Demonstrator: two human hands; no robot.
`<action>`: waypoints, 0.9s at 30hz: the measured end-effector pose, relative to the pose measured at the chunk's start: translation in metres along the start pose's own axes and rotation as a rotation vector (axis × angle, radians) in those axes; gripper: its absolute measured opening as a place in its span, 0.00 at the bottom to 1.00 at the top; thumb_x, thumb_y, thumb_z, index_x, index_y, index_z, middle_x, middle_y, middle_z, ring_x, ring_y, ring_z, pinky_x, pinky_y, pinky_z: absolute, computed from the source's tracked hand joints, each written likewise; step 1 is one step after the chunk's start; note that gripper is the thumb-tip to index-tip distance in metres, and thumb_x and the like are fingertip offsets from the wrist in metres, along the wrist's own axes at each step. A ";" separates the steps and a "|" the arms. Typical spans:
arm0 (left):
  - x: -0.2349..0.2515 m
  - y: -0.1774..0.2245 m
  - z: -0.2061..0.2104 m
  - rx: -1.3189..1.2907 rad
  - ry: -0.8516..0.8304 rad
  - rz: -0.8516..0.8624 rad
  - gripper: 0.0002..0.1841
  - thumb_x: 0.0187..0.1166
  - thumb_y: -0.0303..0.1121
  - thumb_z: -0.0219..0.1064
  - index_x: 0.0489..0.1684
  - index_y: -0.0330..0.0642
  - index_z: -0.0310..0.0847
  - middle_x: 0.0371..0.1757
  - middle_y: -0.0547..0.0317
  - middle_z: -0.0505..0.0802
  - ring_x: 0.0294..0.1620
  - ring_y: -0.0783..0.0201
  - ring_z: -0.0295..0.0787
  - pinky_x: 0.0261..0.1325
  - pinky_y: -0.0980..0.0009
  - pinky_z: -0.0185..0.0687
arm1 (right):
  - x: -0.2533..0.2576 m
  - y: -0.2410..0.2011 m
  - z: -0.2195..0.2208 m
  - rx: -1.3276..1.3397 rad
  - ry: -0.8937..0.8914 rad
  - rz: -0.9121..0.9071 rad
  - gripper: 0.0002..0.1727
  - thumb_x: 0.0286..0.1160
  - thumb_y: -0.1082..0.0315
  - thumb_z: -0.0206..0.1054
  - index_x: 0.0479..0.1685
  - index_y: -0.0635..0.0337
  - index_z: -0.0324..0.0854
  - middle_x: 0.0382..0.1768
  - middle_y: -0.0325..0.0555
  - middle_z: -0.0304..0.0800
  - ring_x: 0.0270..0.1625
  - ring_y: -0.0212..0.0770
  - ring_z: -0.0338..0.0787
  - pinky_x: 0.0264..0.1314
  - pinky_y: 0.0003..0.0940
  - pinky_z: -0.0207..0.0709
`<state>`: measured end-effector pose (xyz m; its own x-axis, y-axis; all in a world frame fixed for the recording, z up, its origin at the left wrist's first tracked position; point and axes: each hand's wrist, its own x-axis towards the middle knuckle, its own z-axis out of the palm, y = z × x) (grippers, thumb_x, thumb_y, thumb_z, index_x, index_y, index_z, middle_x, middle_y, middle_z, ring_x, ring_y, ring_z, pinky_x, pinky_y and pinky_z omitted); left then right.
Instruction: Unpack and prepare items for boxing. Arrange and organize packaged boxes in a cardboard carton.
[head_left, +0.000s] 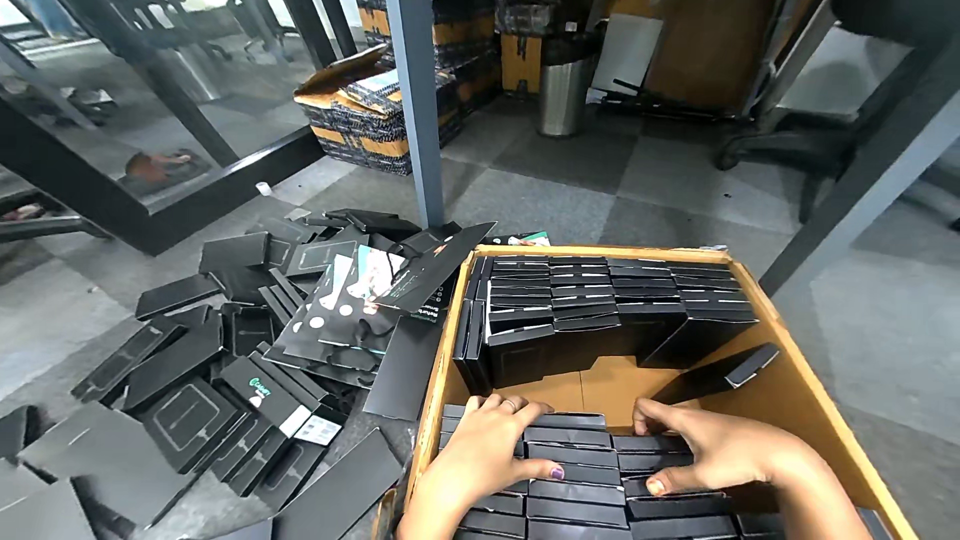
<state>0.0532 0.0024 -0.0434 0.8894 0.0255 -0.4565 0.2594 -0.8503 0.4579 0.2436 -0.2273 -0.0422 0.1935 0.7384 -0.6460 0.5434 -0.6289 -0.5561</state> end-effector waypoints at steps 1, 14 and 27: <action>0.000 0.000 0.000 0.001 -0.003 -0.001 0.40 0.76 0.65 0.65 0.87 0.55 0.68 0.81 0.49 0.80 0.85 0.46 0.68 0.85 0.40 0.52 | 0.000 0.001 -0.001 0.000 0.000 -0.006 0.33 0.66 0.55 0.82 0.67 0.59 0.74 0.61 0.56 0.84 0.64 0.53 0.85 0.66 0.54 0.76; -0.001 -0.001 0.001 0.002 0.014 0.005 0.39 0.77 0.65 0.64 0.86 0.56 0.69 0.80 0.50 0.81 0.83 0.48 0.70 0.84 0.41 0.54 | 0.006 0.002 0.002 0.008 0.023 0.009 0.38 0.70 0.49 0.79 0.82 0.44 0.74 0.77 0.48 0.80 0.78 0.50 0.79 0.80 0.56 0.68; -0.001 -0.002 0.003 -0.010 0.026 0.020 0.38 0.77 0.65 0.65 0.86 0.56 0.69 0.79 0.49 0.81 0.81 0.47 0.73 0.82 0.41 0.56 | 0.005 0.002 0.002 0.007 -0.016 -0.025 0.26 0.79 0.57 0.73 0.75 0.52 0.82 0.69 0.49 0.87 0.72 0.48 0.85 0.77 0.52 0.71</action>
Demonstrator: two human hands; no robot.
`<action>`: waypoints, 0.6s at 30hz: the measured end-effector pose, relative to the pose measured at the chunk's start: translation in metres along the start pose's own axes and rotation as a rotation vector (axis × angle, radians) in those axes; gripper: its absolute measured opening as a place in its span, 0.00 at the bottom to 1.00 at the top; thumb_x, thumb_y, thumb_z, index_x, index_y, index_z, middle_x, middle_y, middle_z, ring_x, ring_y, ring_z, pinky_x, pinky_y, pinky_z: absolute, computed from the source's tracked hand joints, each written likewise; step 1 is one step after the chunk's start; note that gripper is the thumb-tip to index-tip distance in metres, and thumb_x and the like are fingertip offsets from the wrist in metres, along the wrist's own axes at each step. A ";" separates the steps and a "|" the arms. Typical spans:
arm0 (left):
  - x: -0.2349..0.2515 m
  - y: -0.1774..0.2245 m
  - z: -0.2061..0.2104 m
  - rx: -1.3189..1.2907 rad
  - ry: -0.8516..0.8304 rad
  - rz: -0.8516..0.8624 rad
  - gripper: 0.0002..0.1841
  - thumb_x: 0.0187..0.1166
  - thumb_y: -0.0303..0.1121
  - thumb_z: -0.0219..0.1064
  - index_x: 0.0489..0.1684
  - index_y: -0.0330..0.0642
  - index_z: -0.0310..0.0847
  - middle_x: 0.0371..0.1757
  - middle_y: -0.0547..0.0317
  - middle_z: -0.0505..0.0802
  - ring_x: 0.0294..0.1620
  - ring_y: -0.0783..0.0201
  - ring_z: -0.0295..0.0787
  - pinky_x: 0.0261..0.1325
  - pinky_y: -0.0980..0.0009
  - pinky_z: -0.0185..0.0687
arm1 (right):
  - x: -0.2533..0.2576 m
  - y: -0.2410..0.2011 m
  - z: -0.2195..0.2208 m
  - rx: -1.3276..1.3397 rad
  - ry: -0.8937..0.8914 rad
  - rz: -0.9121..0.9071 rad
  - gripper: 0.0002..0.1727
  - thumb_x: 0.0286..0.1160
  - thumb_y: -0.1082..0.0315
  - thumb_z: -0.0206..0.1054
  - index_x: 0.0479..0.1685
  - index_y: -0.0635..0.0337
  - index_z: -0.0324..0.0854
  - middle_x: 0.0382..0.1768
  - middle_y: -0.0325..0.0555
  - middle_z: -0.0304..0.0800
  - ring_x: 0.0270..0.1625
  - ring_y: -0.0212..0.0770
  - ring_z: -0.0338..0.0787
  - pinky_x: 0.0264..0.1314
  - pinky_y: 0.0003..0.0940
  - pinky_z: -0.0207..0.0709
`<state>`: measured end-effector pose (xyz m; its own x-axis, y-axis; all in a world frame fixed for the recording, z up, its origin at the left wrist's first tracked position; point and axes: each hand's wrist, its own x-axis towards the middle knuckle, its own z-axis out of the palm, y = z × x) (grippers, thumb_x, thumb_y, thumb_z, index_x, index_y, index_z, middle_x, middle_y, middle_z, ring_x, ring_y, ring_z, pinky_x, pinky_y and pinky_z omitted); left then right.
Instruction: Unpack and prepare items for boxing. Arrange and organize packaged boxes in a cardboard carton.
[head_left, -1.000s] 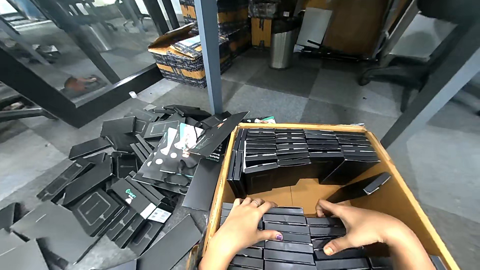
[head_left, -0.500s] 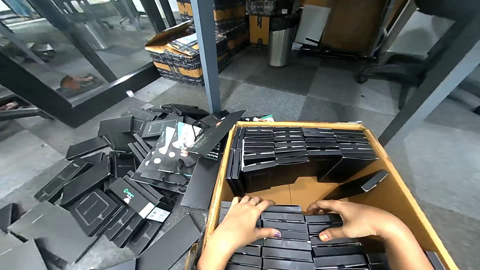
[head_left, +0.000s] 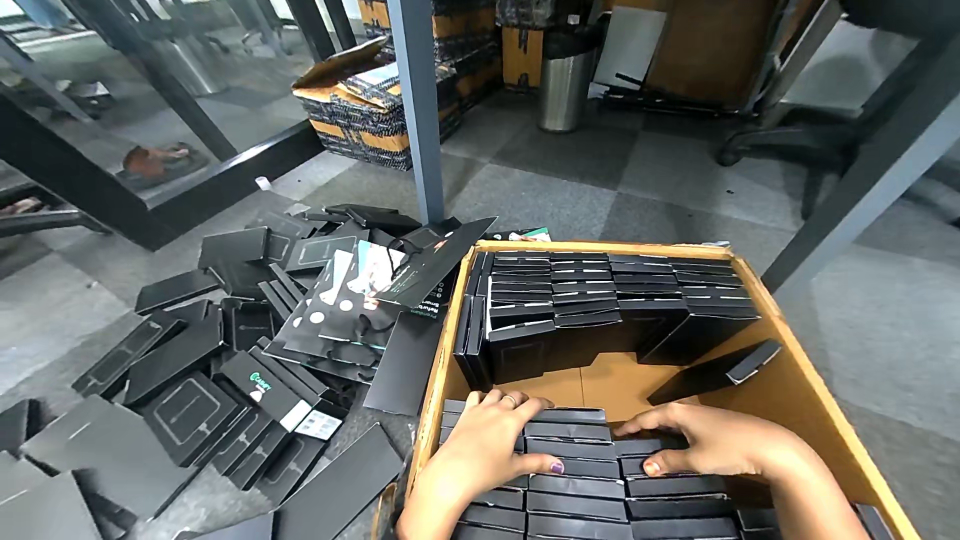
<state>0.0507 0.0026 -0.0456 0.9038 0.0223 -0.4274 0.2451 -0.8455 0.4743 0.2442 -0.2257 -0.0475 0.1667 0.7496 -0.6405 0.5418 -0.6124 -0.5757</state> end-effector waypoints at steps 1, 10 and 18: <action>0.000 0.000 0.000 0.000 -0.001 -0.001 0.38 0.77 0.65 0.64 0.86 0.56 0.69 0.79 0.49 0.81 0.81 0.46 0.72 0.82 0.41 0.57 | 0.001 -0.002 0.001 -0.010 -0.008 0.007 0.26 0.79 0.56 0.72 0.76 0.52 0.81 0.69 0.50 0.87 0.72 0.48 0.85 0.77 0.52 0.71; 0.000 0.001 -0.001 0.009 -0.009 -0.021 0.39 0.77 0.65 0.64 0.87 0.58 0.68 0.80 0.50 0.81 0.82 0.47 0.71 0.83 0.41 0.56 | 0.002 -0.008 0.003 0.004 0.024 0.114 0.39 0.79 0.46 0.70 0.89 0.49 0.66 0.82 0.56 0.74 0.82 0.58 0.75 0.84 0.59 0.64; 0.000 -0.001 0.002 -0.002 0.032 0.010 0.39 0.76 0.65 0.65 0.85 0.55 0.71 0.77 0.49 0.83 0.80 0.46 0.74 0.81 0.41 0.58 | -0.003 -0.003 -0.006 0.089 0.128 0.312 0.39 0.94 0.41 0.33 0.86 0.60 0.67 0.81 0.63 0.73 0.84 0.60 0.71 0.86 0.60 0.56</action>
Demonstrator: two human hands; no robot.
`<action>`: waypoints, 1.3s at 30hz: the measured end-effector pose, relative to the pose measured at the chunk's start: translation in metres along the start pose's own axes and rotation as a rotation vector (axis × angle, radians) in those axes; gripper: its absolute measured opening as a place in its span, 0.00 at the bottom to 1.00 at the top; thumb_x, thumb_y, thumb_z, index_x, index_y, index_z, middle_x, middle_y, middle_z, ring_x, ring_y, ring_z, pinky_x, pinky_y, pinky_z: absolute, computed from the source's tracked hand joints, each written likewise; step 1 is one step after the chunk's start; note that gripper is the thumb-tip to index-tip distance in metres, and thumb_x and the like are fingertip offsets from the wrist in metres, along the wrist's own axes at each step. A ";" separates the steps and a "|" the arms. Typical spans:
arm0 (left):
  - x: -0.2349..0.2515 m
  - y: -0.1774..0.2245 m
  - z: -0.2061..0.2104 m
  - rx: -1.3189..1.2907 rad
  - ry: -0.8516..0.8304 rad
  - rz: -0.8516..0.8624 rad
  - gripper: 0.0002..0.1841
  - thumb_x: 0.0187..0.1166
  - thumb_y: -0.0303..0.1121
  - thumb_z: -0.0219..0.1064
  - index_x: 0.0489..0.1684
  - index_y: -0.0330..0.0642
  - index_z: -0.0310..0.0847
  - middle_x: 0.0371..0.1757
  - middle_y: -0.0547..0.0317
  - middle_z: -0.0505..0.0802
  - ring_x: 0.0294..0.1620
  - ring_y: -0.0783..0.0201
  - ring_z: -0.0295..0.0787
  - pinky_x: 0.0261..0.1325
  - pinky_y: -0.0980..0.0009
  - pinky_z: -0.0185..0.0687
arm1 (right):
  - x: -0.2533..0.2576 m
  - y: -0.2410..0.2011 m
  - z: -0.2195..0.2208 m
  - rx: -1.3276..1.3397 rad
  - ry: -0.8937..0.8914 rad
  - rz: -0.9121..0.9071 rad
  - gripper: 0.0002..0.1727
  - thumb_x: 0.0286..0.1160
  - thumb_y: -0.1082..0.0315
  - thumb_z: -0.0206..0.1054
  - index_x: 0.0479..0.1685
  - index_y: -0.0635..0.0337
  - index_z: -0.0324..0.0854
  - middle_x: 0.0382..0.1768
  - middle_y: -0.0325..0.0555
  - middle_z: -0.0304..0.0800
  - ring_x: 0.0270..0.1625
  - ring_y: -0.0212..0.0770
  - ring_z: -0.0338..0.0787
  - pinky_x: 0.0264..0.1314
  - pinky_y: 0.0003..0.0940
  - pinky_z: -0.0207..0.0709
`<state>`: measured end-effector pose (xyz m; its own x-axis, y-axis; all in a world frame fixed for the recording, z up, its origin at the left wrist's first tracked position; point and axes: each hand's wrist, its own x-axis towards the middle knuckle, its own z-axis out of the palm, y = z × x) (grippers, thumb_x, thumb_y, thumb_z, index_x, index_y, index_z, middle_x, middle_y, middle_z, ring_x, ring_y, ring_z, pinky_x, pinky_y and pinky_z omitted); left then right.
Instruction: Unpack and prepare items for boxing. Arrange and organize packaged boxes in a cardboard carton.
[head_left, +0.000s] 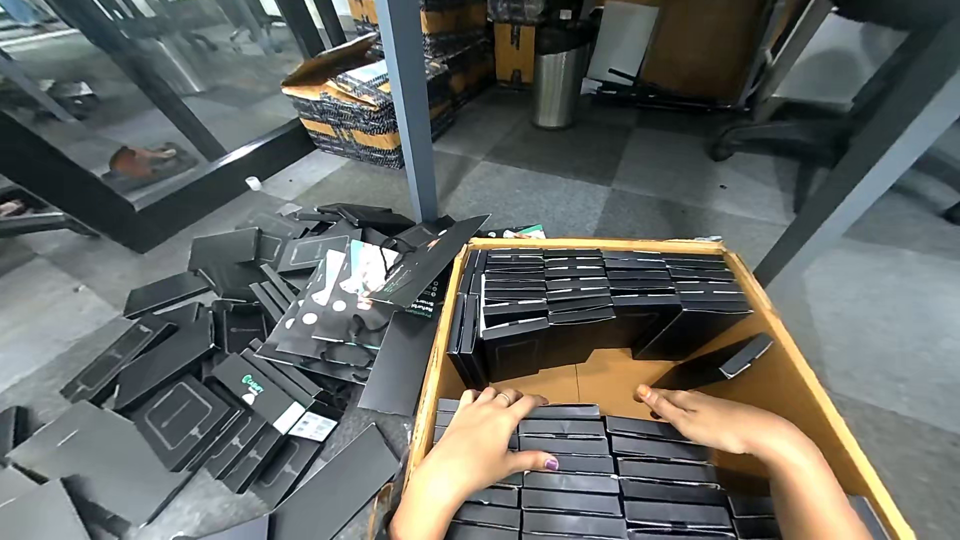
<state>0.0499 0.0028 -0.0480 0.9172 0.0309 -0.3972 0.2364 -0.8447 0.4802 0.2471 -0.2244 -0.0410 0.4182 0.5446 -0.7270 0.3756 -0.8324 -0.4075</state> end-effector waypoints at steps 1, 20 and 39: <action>0.000 0.000 0.000 0.000 0.004 0.004 0.39 0.76 0.65 0.65 0.85 0.54 0.71 0.77 0.49 0.83 0.80 0.46 0.74 0.81 0.41 0.58 | 0.001 0.001 0.000 0.017 0.003 0.036 0.40 0.93 0.40 0.32 0.85 0.59 0.68 0.79 0.63 0.76 0.81 0.61 0.75 0.82 0.61 0.61; 0.008 0.010 0.007 0.025 0.086 0.076 0.43 0.77 0.67 0.61 0.79 0.35 0.72 0.75 0.42 0.83 0.81 0.45 0.74 0.83 0.43 0.60 | 0.012 -0.005 0.003 -0.042 -0.144 0.139 0.31 0.89 0.39 0.51 0.72 0.53 0.81 0.56 0.62 0.87 0.49 0.55 0.88 0.52 0.55 0.79; 0.009 0.026 0.025 0.235 0.146 0.149 0.37 0.79 0.70 0.53 0.90 0.73 0.61 0.76 0.36 0.81 0.76 0.33 0.76 0.73 0.32 0.66 | 0.013 -0.006 0.003 -0.109 -0.119 -0.031 0.33 0.91 0.41 0.49 0.68 0.60 0.84 0.64 0.66 0.86 0.69 0.61 0.83 0.72 0.63 0.67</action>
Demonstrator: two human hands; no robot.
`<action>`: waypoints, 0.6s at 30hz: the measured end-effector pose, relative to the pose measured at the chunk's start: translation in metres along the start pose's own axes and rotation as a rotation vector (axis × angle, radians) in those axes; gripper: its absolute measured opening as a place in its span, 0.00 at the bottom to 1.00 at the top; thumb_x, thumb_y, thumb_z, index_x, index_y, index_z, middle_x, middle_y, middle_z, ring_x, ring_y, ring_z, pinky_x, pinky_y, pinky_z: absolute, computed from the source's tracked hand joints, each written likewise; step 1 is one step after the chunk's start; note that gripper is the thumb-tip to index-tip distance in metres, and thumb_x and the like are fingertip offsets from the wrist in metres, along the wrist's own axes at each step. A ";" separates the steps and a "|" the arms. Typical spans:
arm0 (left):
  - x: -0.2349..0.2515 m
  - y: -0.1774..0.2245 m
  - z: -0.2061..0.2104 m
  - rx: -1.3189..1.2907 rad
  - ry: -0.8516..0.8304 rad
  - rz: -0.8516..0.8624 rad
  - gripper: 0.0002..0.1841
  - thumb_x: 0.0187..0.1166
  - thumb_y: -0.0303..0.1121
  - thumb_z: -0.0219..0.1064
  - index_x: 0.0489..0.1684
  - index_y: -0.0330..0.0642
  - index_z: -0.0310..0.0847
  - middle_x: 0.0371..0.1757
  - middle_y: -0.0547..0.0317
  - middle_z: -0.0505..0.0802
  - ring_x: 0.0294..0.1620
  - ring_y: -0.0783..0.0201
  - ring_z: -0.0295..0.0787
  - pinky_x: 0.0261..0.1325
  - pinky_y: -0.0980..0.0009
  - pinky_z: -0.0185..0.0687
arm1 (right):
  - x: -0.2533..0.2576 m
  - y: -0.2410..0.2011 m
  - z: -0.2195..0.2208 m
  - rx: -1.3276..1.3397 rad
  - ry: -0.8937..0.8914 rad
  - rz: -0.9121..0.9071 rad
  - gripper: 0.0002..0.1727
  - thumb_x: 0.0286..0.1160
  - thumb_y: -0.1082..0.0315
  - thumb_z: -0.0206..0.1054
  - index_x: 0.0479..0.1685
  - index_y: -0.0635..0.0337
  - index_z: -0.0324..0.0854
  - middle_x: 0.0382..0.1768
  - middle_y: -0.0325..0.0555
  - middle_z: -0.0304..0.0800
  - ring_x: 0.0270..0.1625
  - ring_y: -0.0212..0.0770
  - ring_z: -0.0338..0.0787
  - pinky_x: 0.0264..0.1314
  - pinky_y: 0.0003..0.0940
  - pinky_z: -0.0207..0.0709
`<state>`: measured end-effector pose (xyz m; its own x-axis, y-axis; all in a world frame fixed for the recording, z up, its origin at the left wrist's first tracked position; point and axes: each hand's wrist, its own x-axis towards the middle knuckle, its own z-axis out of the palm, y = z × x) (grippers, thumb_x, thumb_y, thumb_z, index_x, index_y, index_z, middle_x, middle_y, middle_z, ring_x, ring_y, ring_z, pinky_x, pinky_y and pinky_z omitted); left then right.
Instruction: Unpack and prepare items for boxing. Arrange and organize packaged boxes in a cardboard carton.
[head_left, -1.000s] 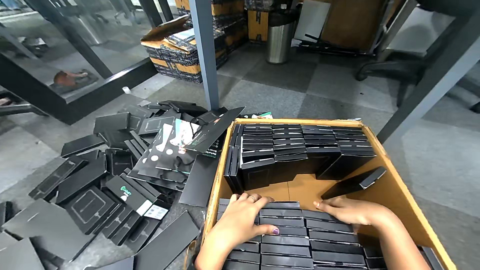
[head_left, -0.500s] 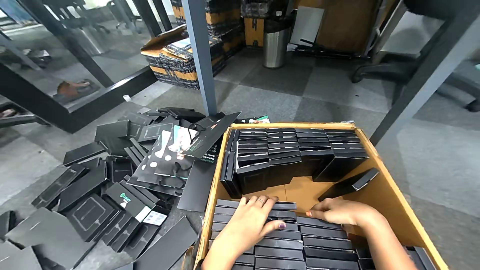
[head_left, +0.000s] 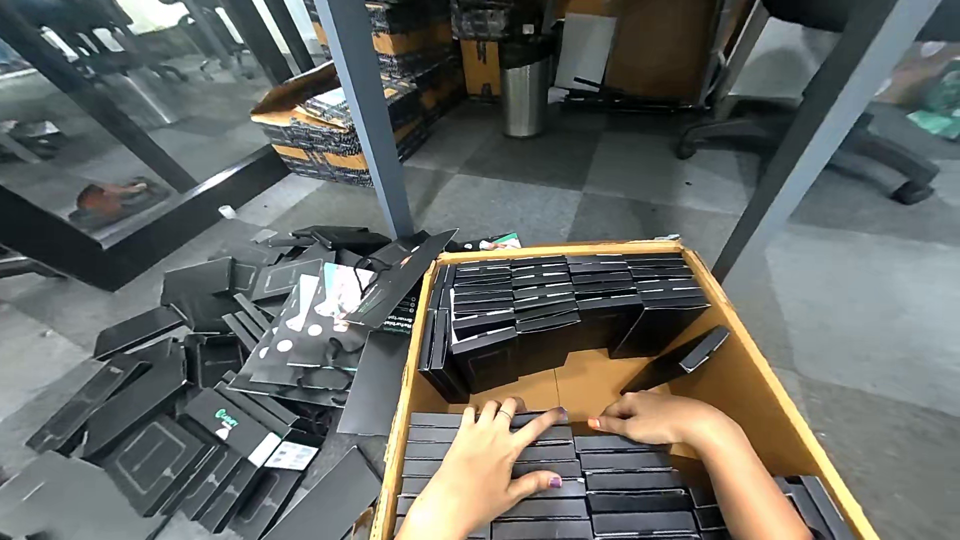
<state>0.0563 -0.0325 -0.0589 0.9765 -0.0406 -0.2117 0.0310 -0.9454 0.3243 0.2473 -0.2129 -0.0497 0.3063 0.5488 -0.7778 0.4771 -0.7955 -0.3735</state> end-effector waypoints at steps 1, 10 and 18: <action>0.000 0.000 0.000 0.001 0.001 -0.003 0.38 0.79 0.70 0.52 0.91 0.72 0.60 0.76 0.37 0.81 0.76 0.34 0.76 0.73 0.33 0.66 | -0.002 -0.001 0.000 -0.009 0.019 -0.006 0.35 0.92 0.41 0.47 0.66 0.63 0.85 0.63 0.67 0.86 0.70 0.61 0.83 0.73 0.64 0.66; -0.001 -0.004 0.000 -0.052 0.029 0.010 0.42 0.78 0.68 0.58 0.89 0.52 0.66 0.75 0.40 0.82 0.76 0.36 0.77 0.74 0.36 0.66 | -0.002 0.002 -0.003 0.024 0.221 -0.224 0.28 0.94 0.49 0.49 0.61 0.64 0.87 0.50 0.60 0.90 0.55 0.52 0.87 0.64 0.53 0.73; -0.001 -0.007 0.001 -0.074 0.039 0.038 0.41 0.79 0.66 0.58 0.88 0.50 0.66 0.77 0.40 0.82 0.77 0.36 0.76 0.75 0.35 0.65 | -0.002 0.031 -0.006 0.001 1.004 -0.379 0.08 0.78 0.74 0.70 0.49 0.65 0.92 0.55 0.60 0.92 0.61 0.65 0.88 0.64 0.66 0.79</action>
<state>0.0547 -0.0262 -0.0618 0.9849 -0.0614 -0.1620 0.0085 -0.9169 0.3991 0.2668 -0.2376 -0.0564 0.6754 0.7198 0.1600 0.6829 -0.5288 -0.5039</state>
